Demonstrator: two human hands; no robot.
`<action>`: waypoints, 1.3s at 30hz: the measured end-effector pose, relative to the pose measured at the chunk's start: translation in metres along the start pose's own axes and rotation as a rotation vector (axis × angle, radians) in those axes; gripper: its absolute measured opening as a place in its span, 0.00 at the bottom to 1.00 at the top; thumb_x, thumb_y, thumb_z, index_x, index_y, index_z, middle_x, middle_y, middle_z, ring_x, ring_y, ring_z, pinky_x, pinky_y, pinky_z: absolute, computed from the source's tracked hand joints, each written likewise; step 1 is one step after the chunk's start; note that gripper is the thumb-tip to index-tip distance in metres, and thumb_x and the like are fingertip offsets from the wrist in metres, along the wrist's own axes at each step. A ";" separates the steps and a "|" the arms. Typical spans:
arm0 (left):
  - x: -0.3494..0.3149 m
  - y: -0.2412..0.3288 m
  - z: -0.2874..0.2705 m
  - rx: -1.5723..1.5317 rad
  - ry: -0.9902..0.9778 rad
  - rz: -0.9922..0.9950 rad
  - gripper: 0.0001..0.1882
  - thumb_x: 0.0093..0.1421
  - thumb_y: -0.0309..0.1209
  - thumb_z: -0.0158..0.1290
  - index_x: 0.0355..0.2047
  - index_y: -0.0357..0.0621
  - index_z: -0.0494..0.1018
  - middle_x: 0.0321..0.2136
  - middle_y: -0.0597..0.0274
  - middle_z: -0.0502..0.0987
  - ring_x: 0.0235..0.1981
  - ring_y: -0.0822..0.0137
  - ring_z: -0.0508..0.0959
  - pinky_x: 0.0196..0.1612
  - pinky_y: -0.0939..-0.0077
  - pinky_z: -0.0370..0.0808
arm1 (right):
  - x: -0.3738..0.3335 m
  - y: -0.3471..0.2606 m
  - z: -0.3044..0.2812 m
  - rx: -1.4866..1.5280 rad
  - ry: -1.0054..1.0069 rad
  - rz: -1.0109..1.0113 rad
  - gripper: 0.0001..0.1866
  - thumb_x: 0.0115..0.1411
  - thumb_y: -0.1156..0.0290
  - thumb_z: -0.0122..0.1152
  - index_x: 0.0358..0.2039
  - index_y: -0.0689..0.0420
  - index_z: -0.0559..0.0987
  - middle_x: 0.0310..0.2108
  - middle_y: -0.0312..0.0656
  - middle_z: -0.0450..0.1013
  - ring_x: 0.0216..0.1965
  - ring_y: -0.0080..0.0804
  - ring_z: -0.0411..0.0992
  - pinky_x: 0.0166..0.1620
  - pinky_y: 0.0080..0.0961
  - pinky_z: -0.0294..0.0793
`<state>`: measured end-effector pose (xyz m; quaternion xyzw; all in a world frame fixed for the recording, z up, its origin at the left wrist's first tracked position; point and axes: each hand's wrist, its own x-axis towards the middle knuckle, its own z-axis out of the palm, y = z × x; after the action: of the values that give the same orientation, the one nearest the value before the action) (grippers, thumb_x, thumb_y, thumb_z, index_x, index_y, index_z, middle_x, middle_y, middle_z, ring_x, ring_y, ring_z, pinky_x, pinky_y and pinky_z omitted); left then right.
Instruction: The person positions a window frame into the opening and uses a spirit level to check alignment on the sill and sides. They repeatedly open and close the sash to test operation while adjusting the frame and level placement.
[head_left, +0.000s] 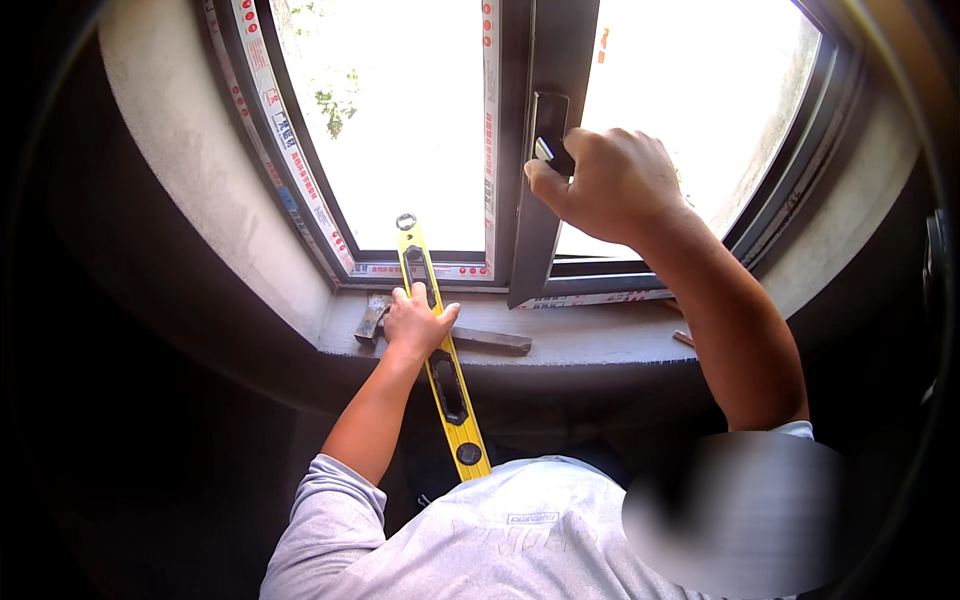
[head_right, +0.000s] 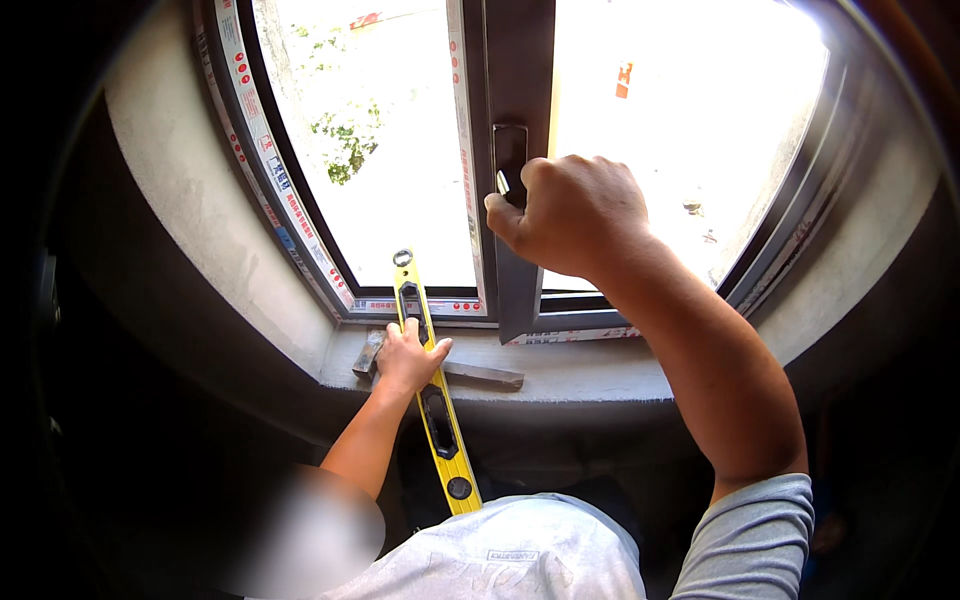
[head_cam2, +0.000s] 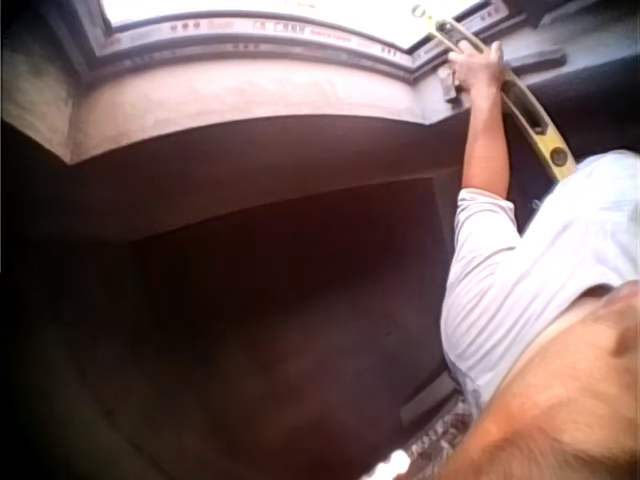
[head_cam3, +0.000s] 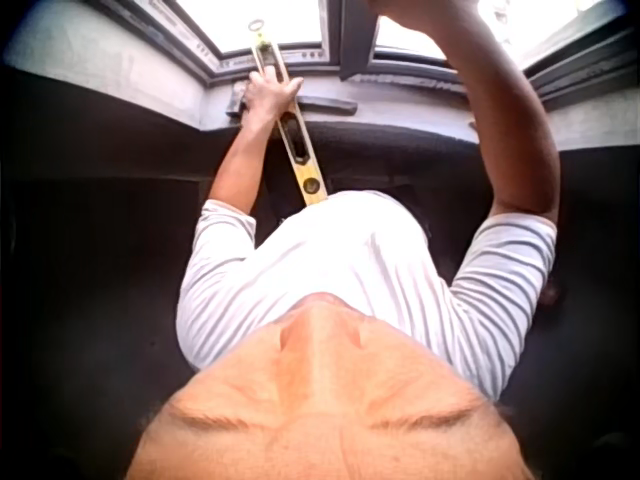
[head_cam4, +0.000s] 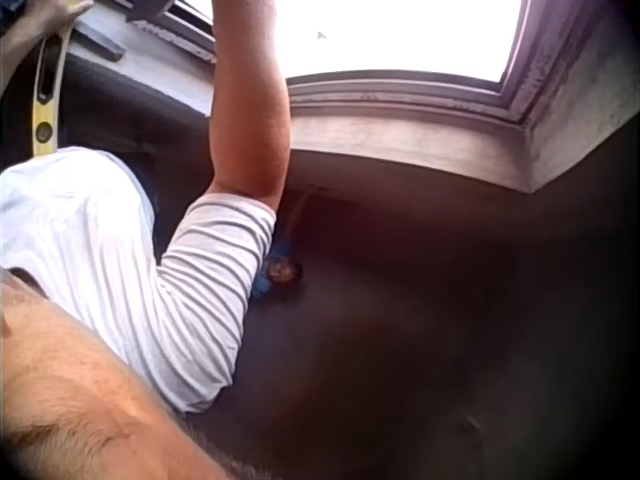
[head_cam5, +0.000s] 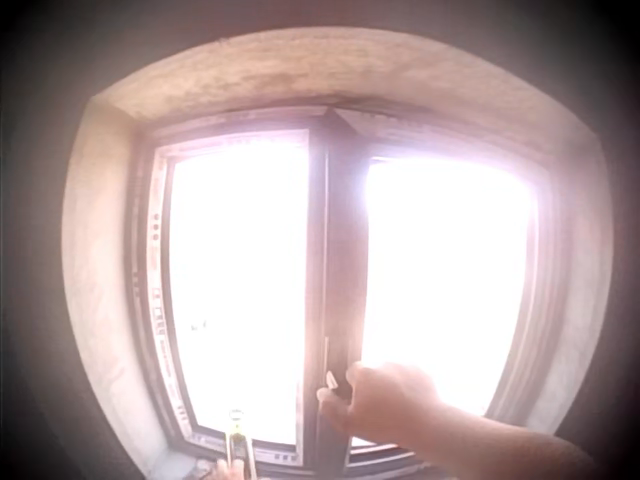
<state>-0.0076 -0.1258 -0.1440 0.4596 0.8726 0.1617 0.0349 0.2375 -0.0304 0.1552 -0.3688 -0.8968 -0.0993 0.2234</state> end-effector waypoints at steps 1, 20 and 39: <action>-0.003 0.001 -0.003 0.014 -0.011 0.013 0.46 0.57 0.67 0.64 0.62 0.41 0.71 0.52 0.39 0.74 0.52 0.39 0.82 0.52 0.47 0.81 | 0.000 -0.001 0.000 0.003 0.001 -0.004 0.27 0.65 0.46 0.62 0.23 0.58 0.86 0.19 0.47 0.80 0.23 0.44 0.82 0.35 0.41 0.83; 0.132 0.178 -0.172 -1.332 0.040 0.529 0.44 0.69 0.45 0.64 0.74 0.35 0.56 0.58 0.41 0.76 0.57 0.57 0.80 0.54 0.65 0.81 | 0.002 -0.013 0.012 0.015 0.029 0.127 0.27 0.68 0.47 0.56 0.29 0.61 0.84 0.26 0.53 0.82 0.30 0.51 0.84 0.42 0.48 0.83; 0.152 0.206 -0.159 -1.225 0.306 0.745 0.34 0.71 0.47 0.64 0.64 0.34 0.66 0.47 0.52 0.82 0.47 0.63 0.83 0.51 0.68 0.79 | -0.139 0.021 -0.069 0.079 0.146 -0.341 0.26 0.66 0.45 0.67 0.25 0.56 0.78 0.12 0.35 0.70 0.12 0.29 0.71 0.20 0.30 0.71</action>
<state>0.0343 0.0666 0.0842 0.5961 0.4068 0.6840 0.1061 0.3619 -0.1254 0.1507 -0.1943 -0.9309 -0.1267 0.2822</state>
